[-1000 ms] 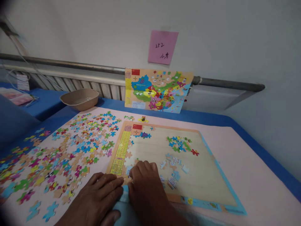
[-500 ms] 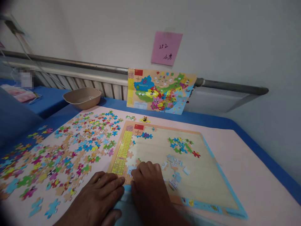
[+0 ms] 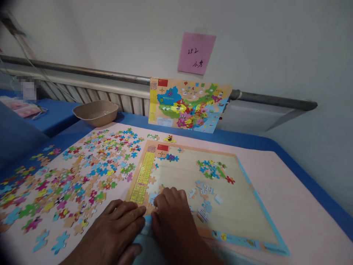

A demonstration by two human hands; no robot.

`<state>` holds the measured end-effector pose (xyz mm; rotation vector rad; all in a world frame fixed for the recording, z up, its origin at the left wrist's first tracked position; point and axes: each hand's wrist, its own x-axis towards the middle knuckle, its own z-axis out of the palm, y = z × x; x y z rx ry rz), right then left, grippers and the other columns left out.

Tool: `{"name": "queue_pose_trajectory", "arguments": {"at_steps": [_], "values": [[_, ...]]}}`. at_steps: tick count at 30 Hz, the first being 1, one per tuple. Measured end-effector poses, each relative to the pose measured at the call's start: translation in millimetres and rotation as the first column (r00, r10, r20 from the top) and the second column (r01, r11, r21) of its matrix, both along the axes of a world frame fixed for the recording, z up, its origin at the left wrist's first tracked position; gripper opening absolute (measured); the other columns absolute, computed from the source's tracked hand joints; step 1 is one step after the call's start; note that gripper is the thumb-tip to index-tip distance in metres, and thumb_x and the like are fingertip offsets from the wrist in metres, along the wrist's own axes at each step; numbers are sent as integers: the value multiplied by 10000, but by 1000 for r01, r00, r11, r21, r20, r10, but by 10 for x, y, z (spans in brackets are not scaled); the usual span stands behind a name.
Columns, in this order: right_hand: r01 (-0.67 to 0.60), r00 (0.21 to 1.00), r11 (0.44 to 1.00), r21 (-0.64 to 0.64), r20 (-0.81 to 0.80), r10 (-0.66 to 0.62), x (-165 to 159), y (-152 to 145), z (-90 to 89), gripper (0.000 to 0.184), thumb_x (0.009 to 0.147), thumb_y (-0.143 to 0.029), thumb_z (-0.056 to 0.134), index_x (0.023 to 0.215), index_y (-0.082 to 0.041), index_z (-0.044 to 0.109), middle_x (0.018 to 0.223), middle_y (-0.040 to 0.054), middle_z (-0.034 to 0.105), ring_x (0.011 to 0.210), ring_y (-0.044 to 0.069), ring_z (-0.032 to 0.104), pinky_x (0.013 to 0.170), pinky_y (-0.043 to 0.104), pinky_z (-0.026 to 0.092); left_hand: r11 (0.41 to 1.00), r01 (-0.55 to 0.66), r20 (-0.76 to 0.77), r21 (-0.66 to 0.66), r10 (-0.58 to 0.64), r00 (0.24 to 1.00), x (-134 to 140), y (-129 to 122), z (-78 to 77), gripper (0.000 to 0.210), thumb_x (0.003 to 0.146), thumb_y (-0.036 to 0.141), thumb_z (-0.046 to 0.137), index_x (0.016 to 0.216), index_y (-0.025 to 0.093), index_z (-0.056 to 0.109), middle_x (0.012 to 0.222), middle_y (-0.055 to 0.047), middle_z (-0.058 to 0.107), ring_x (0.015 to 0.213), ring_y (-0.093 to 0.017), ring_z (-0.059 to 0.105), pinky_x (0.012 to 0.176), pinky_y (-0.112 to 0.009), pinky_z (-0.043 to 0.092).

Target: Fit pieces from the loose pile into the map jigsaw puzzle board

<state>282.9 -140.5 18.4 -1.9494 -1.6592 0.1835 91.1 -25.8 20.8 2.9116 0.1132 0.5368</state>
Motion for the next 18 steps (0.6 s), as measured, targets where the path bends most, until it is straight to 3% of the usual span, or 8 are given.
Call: {"name": "queue_pose_trajectory", "arguments": {"at_steps": [13,18], "values": [[-38,999,999,15,-2,38,19,-5,39,221,852,11,618,888,-206,602,921,24,587,864,252,446,816,420,261,999,-24,25,37,23,999,21,-14,3,273,968,432,735,1119,210,684,1306,6,784,1120,-250,714,958,-447,464],[-46,996,999,26,-76,48,6,4,39,215,890,9,623,854,-197,572,840,8,582,828,237,460,794,401,280,1000,-8,-1,25,8,1000,13,-7,5,292,955,431,752,1133,207,694,1325,4,777,1143,-252,705,967,-447,463]]}}
